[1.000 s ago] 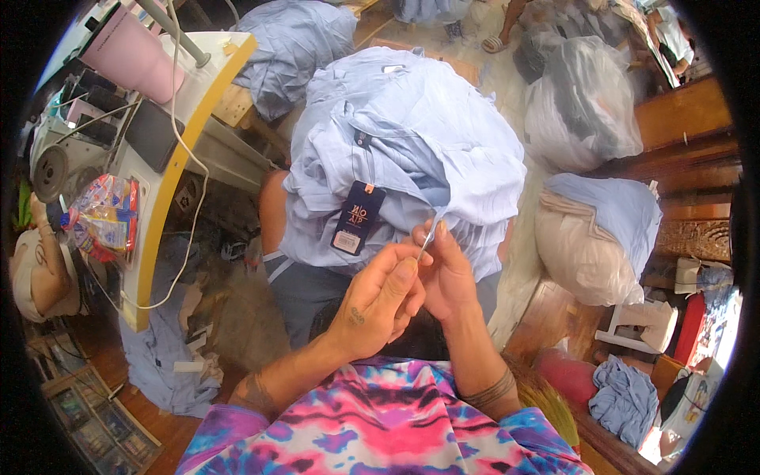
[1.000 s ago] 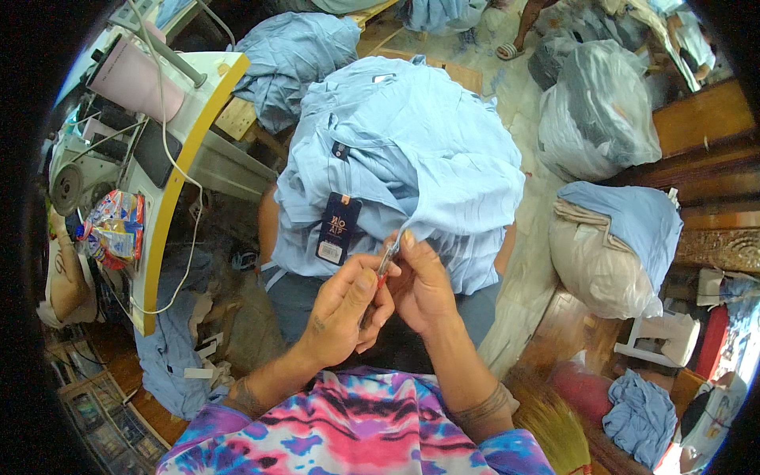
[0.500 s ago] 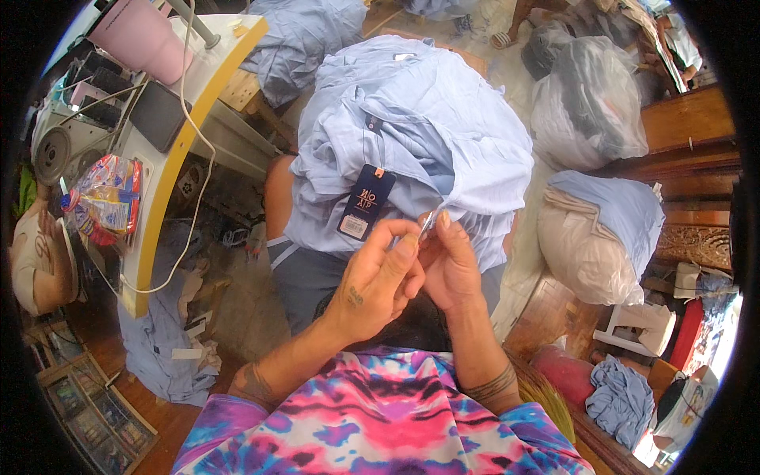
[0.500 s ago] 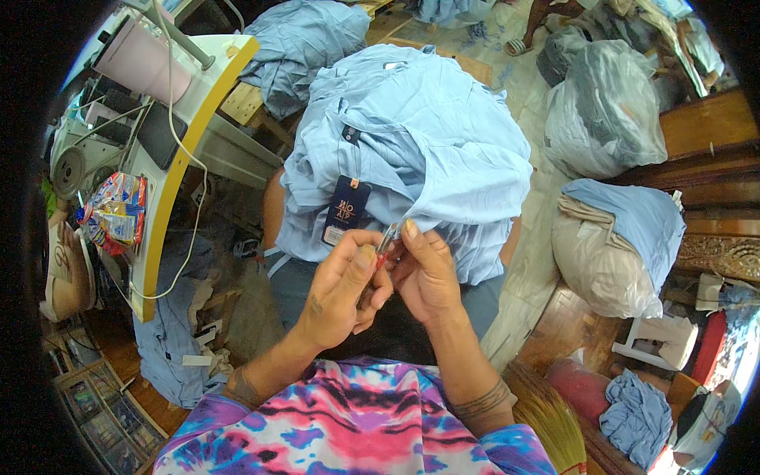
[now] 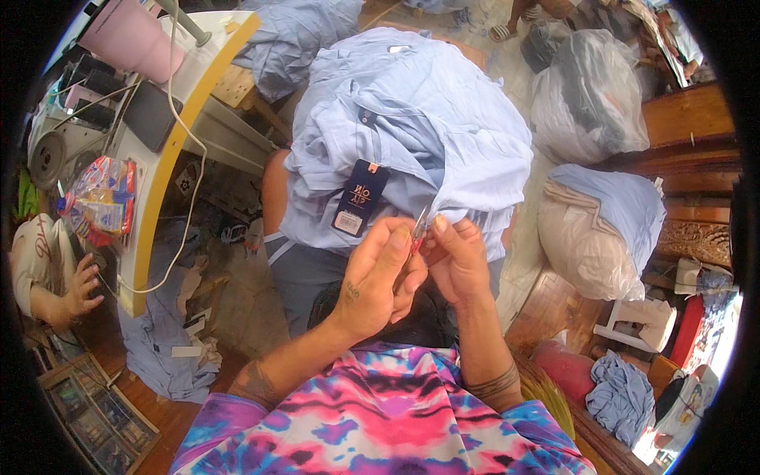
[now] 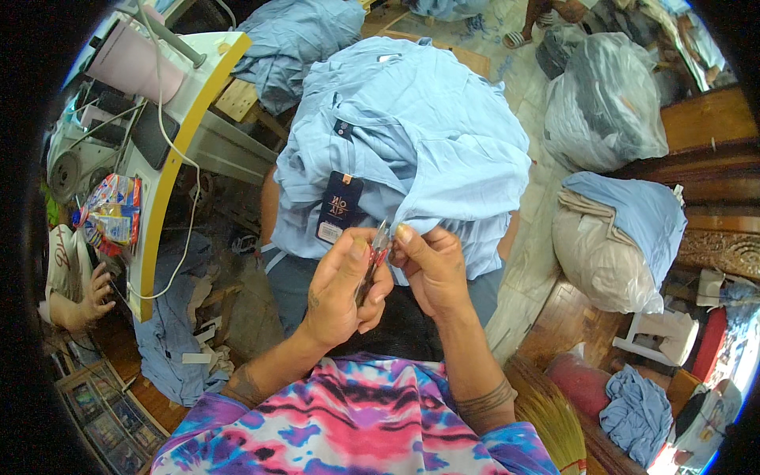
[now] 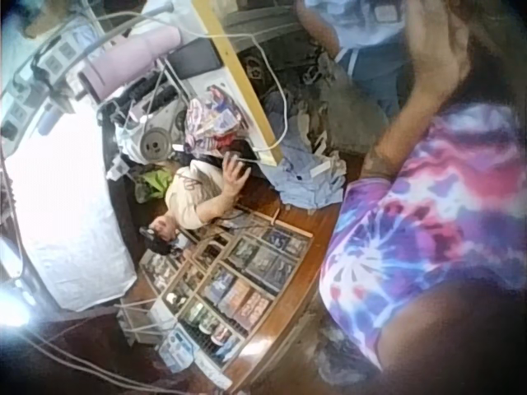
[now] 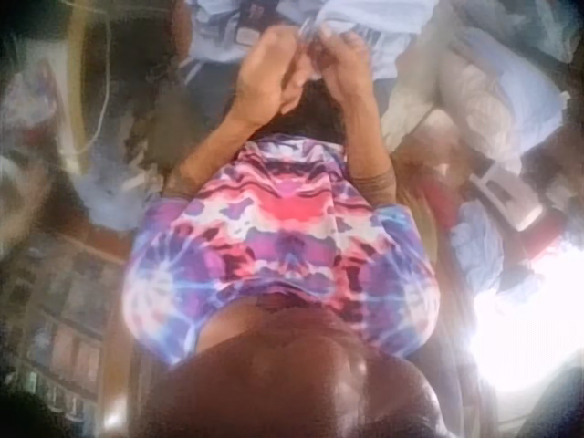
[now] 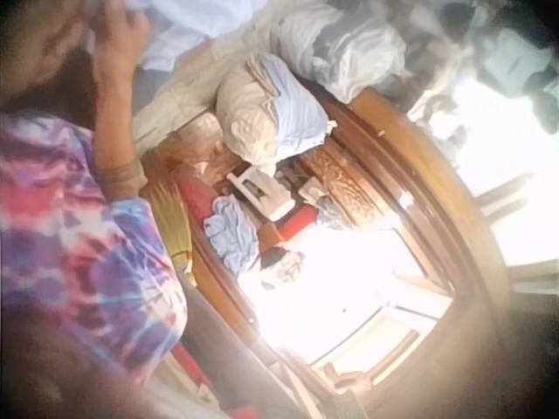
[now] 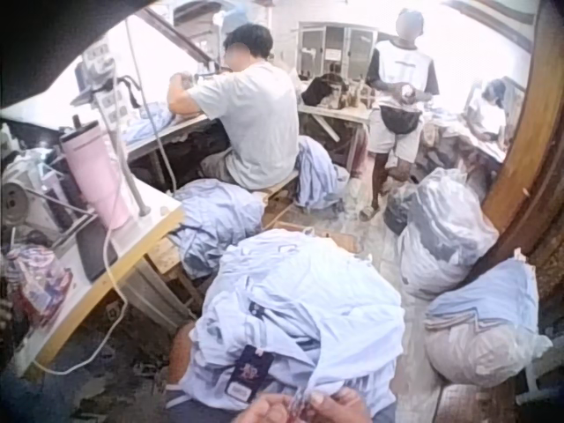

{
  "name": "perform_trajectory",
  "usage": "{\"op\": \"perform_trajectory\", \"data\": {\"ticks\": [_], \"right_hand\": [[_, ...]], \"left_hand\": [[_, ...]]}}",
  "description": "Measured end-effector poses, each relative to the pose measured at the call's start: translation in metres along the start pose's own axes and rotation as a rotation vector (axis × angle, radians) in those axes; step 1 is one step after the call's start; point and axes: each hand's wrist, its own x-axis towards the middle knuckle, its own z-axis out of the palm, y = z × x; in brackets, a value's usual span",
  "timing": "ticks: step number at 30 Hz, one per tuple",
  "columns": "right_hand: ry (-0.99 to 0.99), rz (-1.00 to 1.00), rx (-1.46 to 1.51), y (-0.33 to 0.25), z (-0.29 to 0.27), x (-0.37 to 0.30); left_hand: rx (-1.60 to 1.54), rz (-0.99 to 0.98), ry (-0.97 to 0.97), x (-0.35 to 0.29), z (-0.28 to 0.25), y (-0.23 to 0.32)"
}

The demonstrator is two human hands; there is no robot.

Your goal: The person uses small shears to trim loose threads from the collar and brand tags of blue button-down shirts while seated among several piles of clothing.

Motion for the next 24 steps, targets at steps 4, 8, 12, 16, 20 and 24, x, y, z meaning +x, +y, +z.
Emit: {"op": "perform_trajectory", "data": {"ticks": [4, 8, 12, 16, 20, 24], "right_hand": [[0.033, 0.040, 0.060, 0.002, 0.001, -0.003], [0.000, 0.014, 0.012, 0.005, -0.005, -0.003], [-0.002, 0.035, -0.070, 0.003, -0.007, -0.002], [0.010, 0.072, -0.061, 0.007, -0.011, -0.006], [0.008, 0.041, -0.031, 0.013, -0.011, -0.009], [-0.030, 0.036, -0.036, 0.015, -0.018, -0.011]], "left_hand": [[-0.054, 0.011, 0.016, 0.001, 0.000, -0.011], [-0.145, -0.012, 0.032, 0.000, 0.002, -0.016], [-0.154, 0.008, 0.056, 0.001, 0.003, -0.016], [-0.180, 0.017, 0.056, 0.002, 0.007, -0.012], [-0.183, 0.037, 0.037, 0.004, 0.007, -0.011], [-0.218, 0.041, 0.017, 0.005, 0.007, -0.011]]}}
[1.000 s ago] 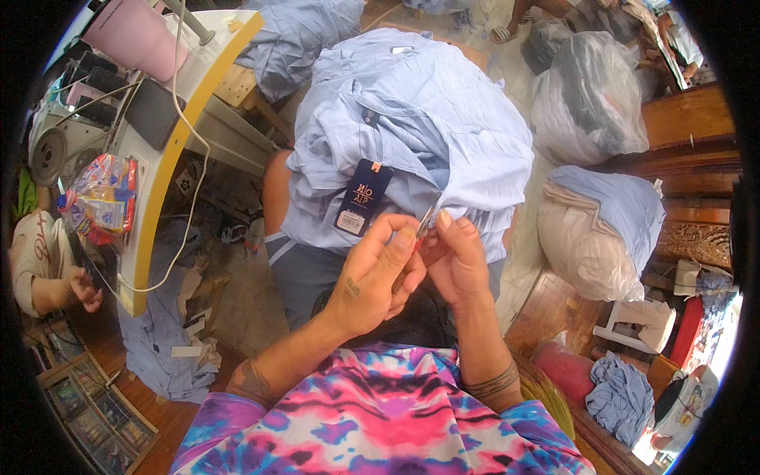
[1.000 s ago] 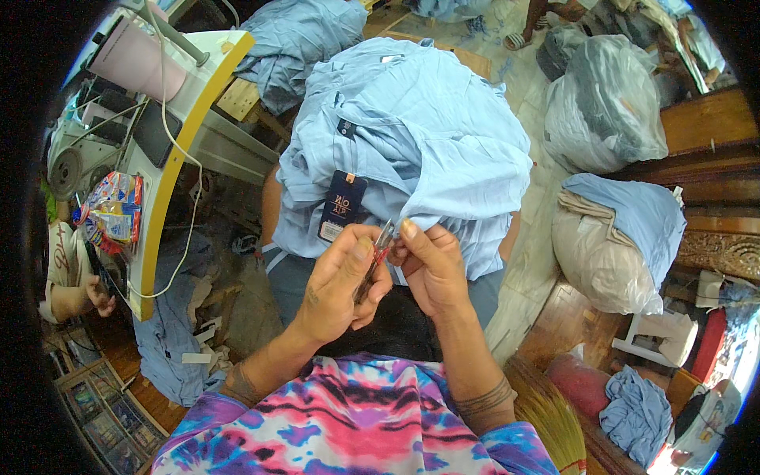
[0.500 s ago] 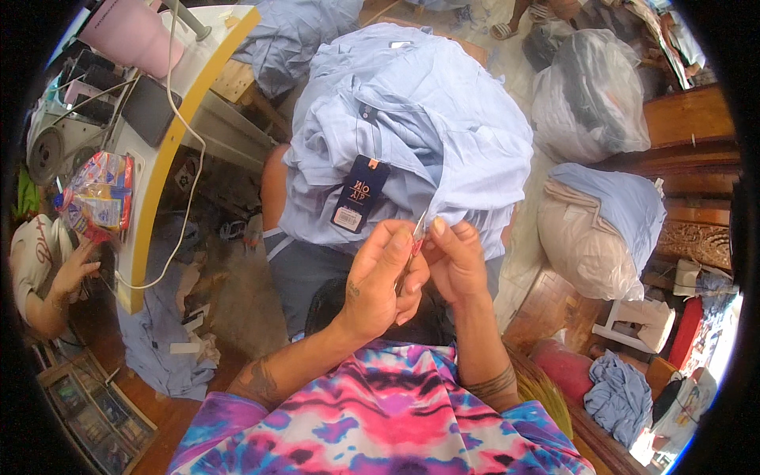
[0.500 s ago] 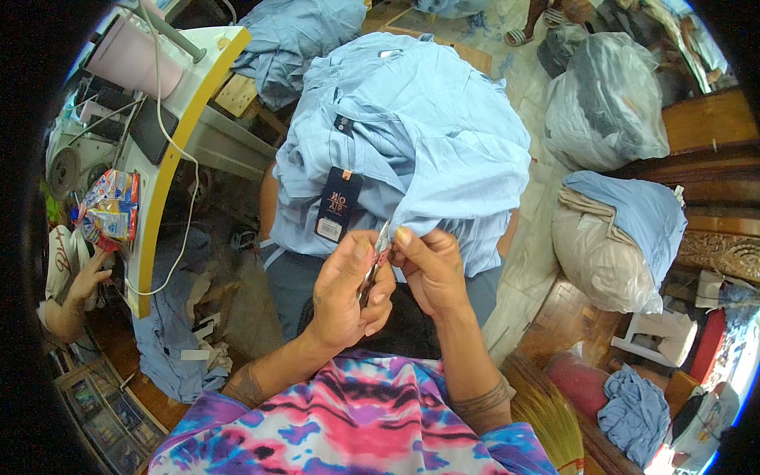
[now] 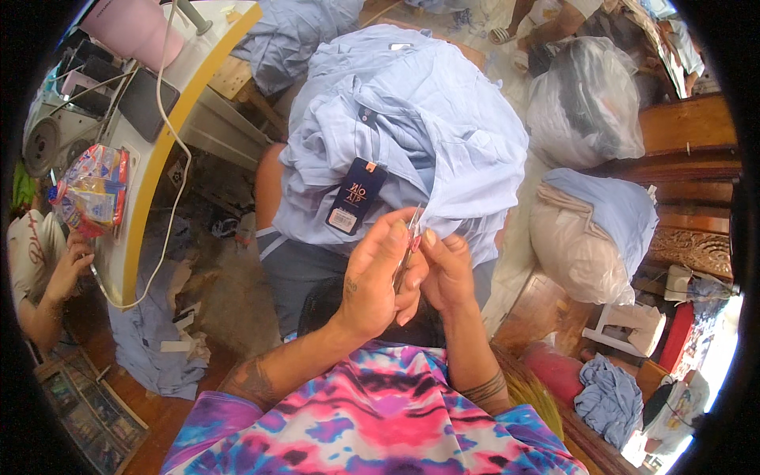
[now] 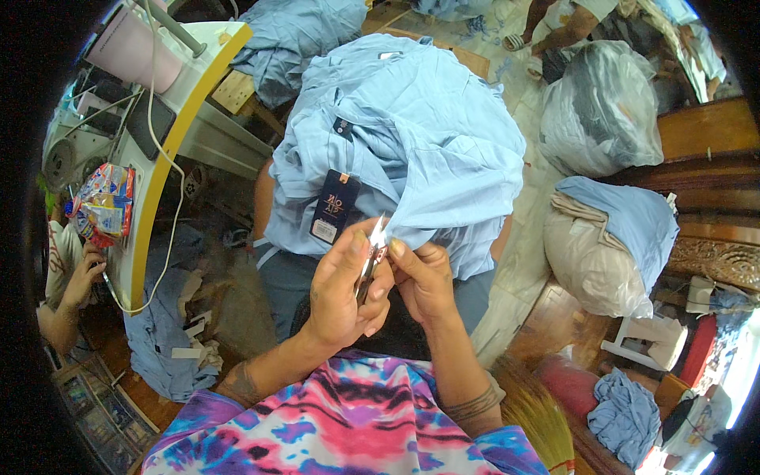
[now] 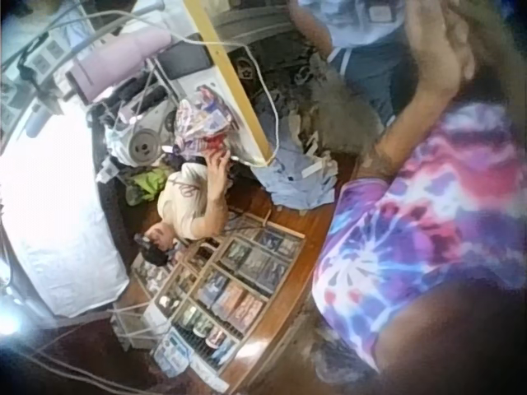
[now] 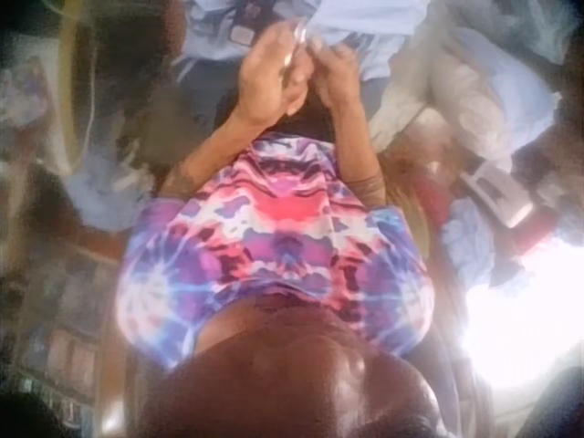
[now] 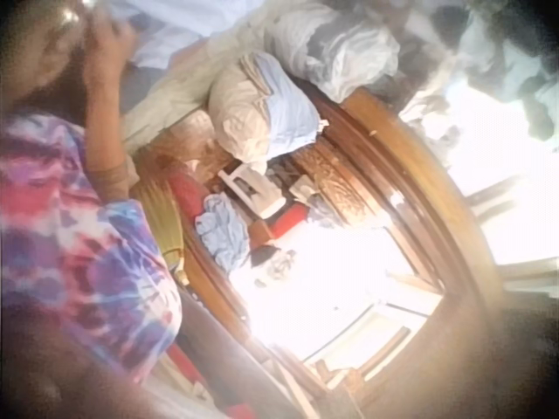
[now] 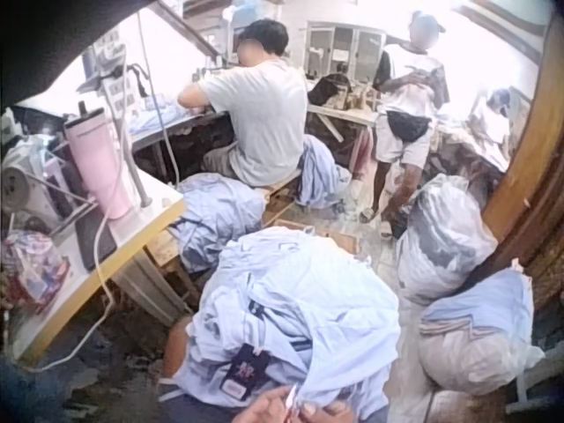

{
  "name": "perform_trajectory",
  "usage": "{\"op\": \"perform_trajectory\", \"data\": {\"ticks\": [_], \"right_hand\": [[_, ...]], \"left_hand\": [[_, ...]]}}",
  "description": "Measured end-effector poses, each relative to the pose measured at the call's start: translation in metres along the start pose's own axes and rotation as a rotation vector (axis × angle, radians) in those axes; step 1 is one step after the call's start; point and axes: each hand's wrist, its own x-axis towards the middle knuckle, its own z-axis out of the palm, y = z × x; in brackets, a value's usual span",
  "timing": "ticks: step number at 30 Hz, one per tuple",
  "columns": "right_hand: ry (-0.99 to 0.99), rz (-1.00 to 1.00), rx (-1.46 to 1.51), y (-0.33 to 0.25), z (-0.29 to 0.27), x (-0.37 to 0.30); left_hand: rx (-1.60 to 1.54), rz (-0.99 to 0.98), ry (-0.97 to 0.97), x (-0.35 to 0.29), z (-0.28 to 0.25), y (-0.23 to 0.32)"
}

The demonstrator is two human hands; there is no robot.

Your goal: The person uses small shears to trim loose threads from the collar and brand tags of blue button-down shirts while seated among several piles of clothing.

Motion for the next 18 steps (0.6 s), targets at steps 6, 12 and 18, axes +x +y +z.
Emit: {"op": "perform_trajectory", "data": {"ticks": [6, 12, 18], "right_hand": [[-0.014, -0.090, -0.111, 0.002, -0.010, 0.000], [-0.102, -0.015, -0.302, -0.002, -0.031, 0.000], [-0.063, 0.068, 0.030, 0.000, -0.015, -0.004]], "left_hand": [[-0.083, -0.099, 0.053, 0.000, 0.000, 0.003], [-0.170, -0.080, 0.122, 0.010, 0.002, 0.009], [-0.108, -0.041, 0.065, 0.016, 0.008, 0.013]]}}
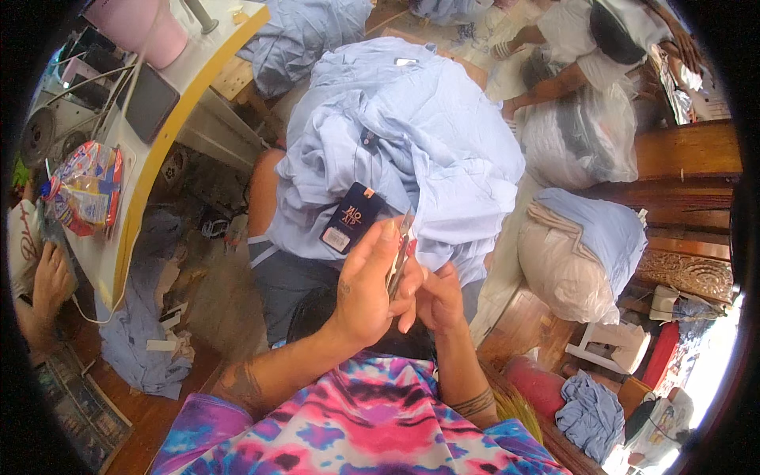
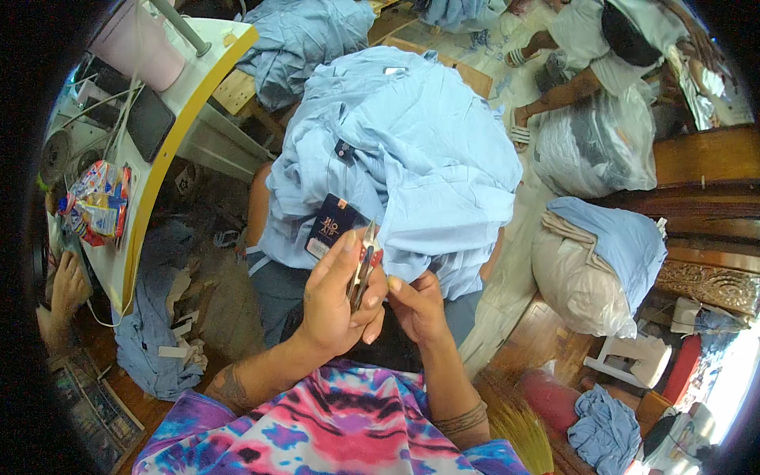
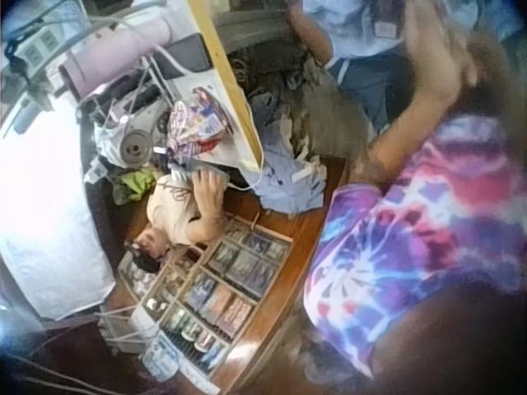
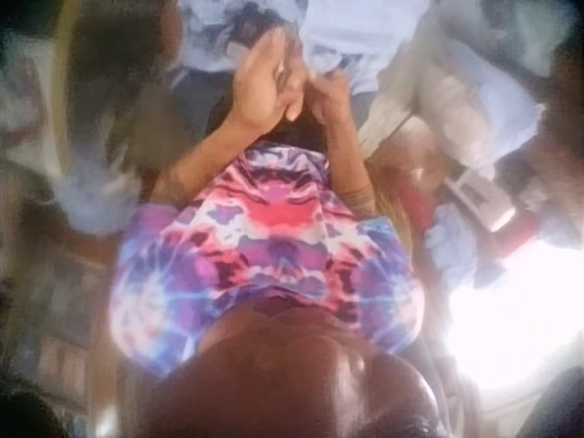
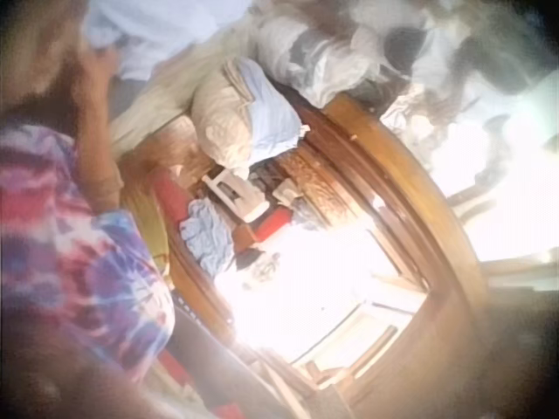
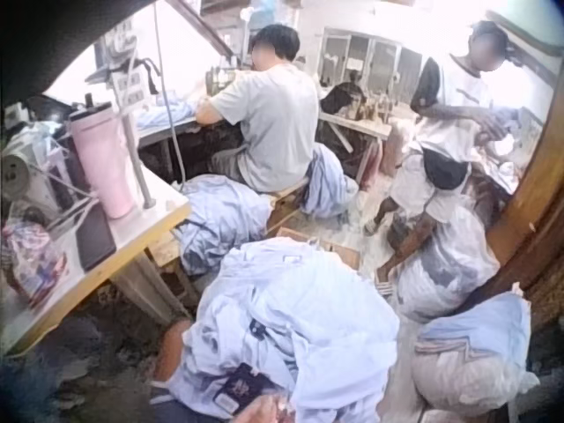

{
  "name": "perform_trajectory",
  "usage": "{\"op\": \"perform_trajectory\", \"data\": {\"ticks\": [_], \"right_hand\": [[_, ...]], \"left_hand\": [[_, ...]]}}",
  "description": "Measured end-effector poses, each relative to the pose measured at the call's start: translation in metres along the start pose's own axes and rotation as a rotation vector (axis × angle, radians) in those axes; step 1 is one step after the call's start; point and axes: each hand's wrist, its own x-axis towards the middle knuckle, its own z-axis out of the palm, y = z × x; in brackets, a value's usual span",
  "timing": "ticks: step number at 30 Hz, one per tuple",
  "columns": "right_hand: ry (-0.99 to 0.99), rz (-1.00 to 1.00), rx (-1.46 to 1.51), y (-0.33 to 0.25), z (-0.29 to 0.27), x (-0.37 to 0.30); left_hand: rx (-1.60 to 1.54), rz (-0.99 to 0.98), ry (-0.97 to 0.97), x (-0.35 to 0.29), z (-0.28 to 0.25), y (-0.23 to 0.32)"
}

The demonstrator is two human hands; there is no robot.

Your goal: The person uses small shears to trim loose threads from the collar and brand tags of blue button-down shirts while seated among several piles of clothing.

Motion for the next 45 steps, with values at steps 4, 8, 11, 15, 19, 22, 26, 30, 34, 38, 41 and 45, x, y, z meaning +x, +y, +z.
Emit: {"op": "perform_trajectory", "data": {"ticks": [4, 8, 11, 15, 19, 22, 26, 30, 34, 38, 41, 45], "right_hand": [[-0.131, 0.004, 0.171, -0.008, 0.000, 0.011], [-0.062, -0.039, 0.231, -0.026, 0.021, 0.028], [0.202, -0.096, 0.050, -0.040, 0.057, 0.034], [0.341, -0.194, -0.141, -0.032, 0.059, 0.031], [0.399, -0.223, -0.233, -0.027, 0.062, 0.025], [0.441, -0.192, -0.308, -0.030, 0.076, 0.020], [0.520, -0.284, -0.413, -0.022, 0.077, 0.022], [0.526, -0.307, -0.450, -0.017, 0.058, 0.027], [0.468, -0.331, -0.413, -0.015, 0.062, 0.028], [0.419, -0.371, -0.397, -0.014, 0.070, 0.029], [0.387, -0.320, -0.342, -0.019, 0.075, 0.027], [0.501, -0.220, -0.386, -0.010, 0.043, 0.029]], "left_hand": [[0.102, 0.028, -0.015, 0.002, 0.004, 0.001], [0.148, 0.023, -0.010, -0.001, 0.008, -0.001], [0.132, 0.052, -0.016, -0.002, 0.004, -0.006], [0.096, 0.083, -0.010, 0.001, 0.001, -0.012], [0.116, 0.100, 0.008, 0.003, -0.002, -0.016], [0.069, 0.143, 0.028, 0.006, -0.002, -0.021], [-0.007, 0.138, 0.058, 0.003, 0.002, -0.023], [-0.041, 0.127, 0.034, 0.000, 0.003, -0.021], [-0.066, 0.100, 0.030, -0.002, 0.002, -0.019], [-0.114, 0.052, 0.071, -0.003, 0.007, -0.013], [-0.115, 0.049, 0.065, -0.004, 0.007, -0.012], [-0.120, 0.054, 0.038, 0.000, 0.008, -0.010]]}}
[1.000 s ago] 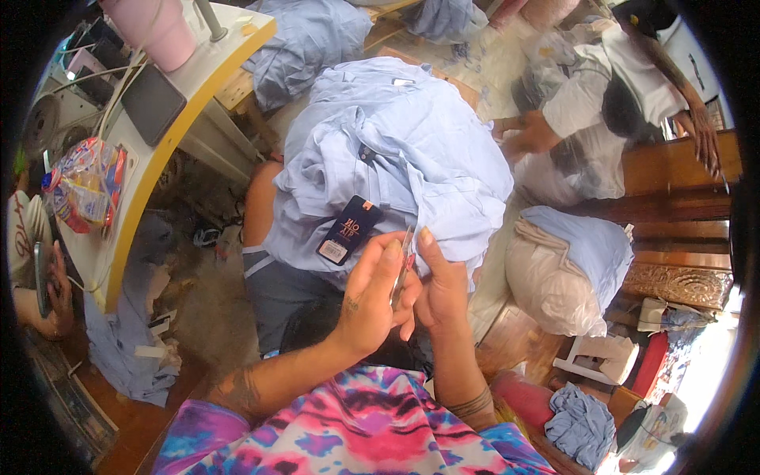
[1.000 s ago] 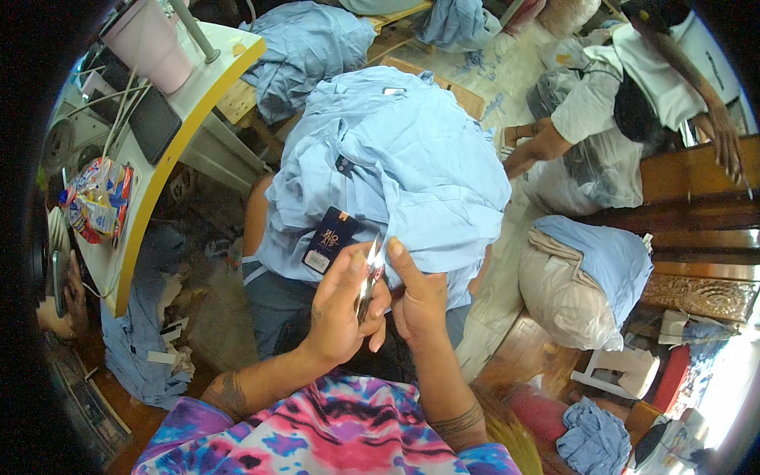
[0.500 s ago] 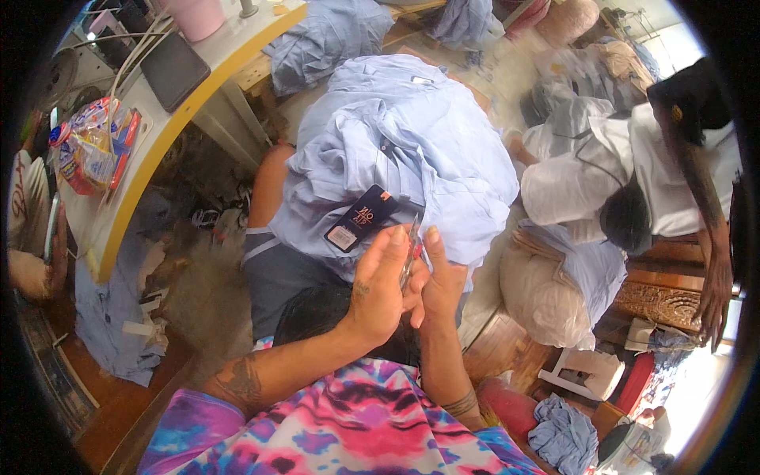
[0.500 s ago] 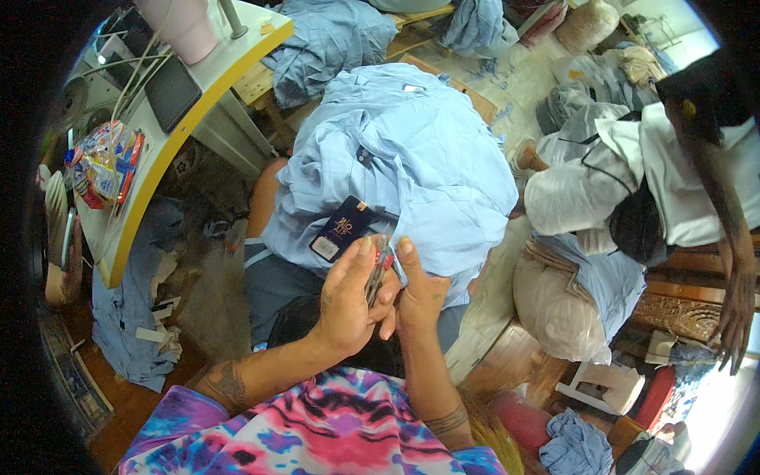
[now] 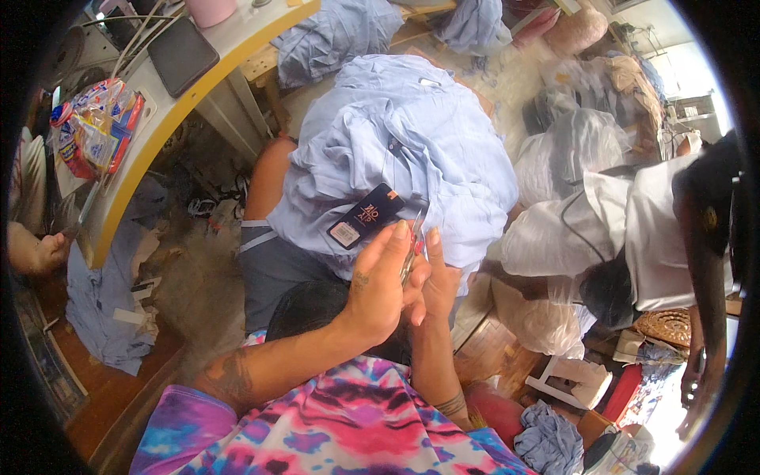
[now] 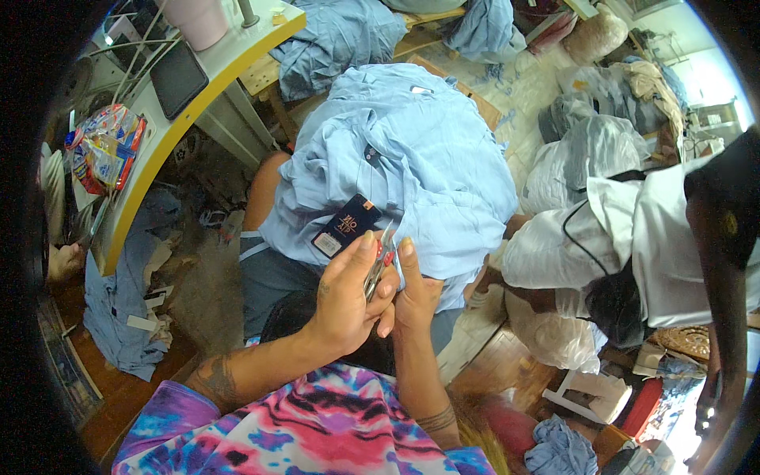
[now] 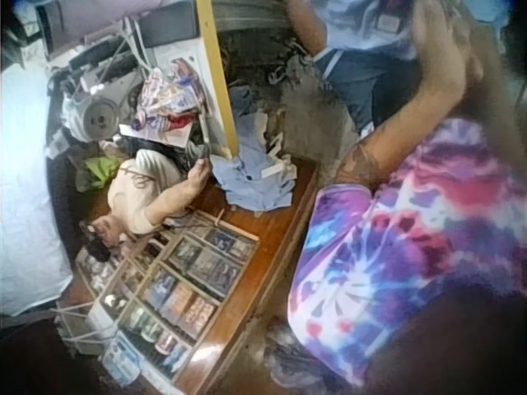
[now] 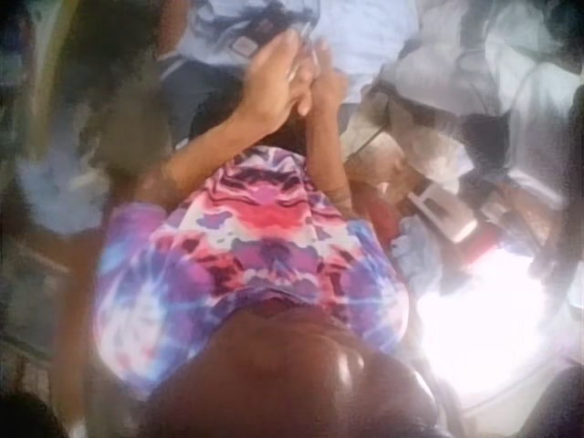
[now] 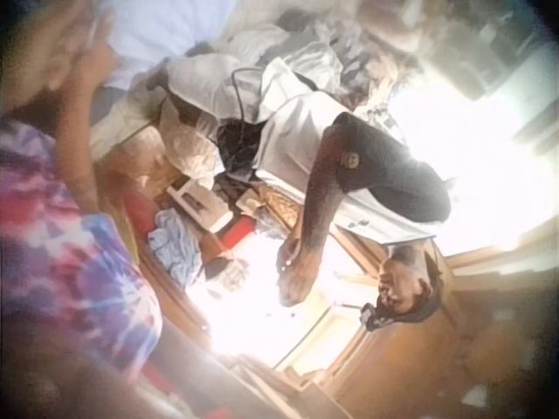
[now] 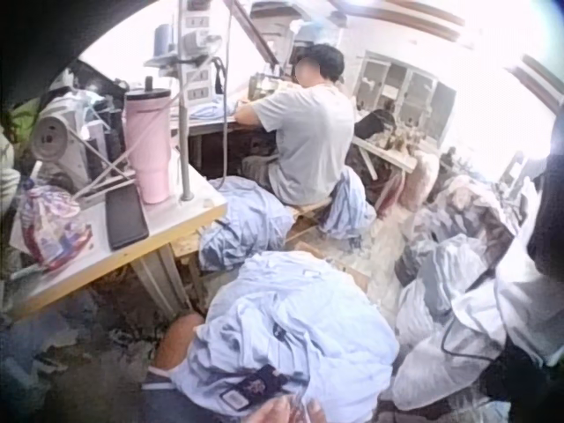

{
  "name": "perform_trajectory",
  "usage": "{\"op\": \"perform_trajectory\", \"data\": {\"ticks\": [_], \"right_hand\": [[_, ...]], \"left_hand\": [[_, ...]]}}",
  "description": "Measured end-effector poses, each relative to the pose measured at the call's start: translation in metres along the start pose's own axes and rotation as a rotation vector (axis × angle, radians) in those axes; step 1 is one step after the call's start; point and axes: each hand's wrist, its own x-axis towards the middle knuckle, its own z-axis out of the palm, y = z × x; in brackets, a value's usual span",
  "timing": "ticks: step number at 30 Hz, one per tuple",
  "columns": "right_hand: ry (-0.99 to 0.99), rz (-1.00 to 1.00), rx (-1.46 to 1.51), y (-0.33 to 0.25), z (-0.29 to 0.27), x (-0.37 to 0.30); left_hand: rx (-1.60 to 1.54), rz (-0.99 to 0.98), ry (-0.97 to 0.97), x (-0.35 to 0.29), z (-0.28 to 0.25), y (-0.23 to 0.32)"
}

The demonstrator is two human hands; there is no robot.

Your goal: The person uses small shears to trim loose threads from the collar and brand tags of blue button-down shirts while seated among several piles of clothing.

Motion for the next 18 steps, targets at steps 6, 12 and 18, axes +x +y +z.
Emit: {"op": "perform_trajectory", "data": {"ticks": [6, 12, 18], "right_hand": [[0.000, 0.059, -0.079, 0.000, 0.003, -0.002], [-0.064, 0.010, 0.122, -0.005, 0.008, -0.001], [-0.116, -0.024, 0.198, 0.024, -0.009, -0.004]], "left_hand": [[-0.007, 0.029, 0.034, 0.003, -0.001, 0.003], [-0.016, 0.009, 0.013, 0.001, 0.001, 0.012], [-0.081, 0.051, 0.021, 0.013, 0.008, 0.018]]}}
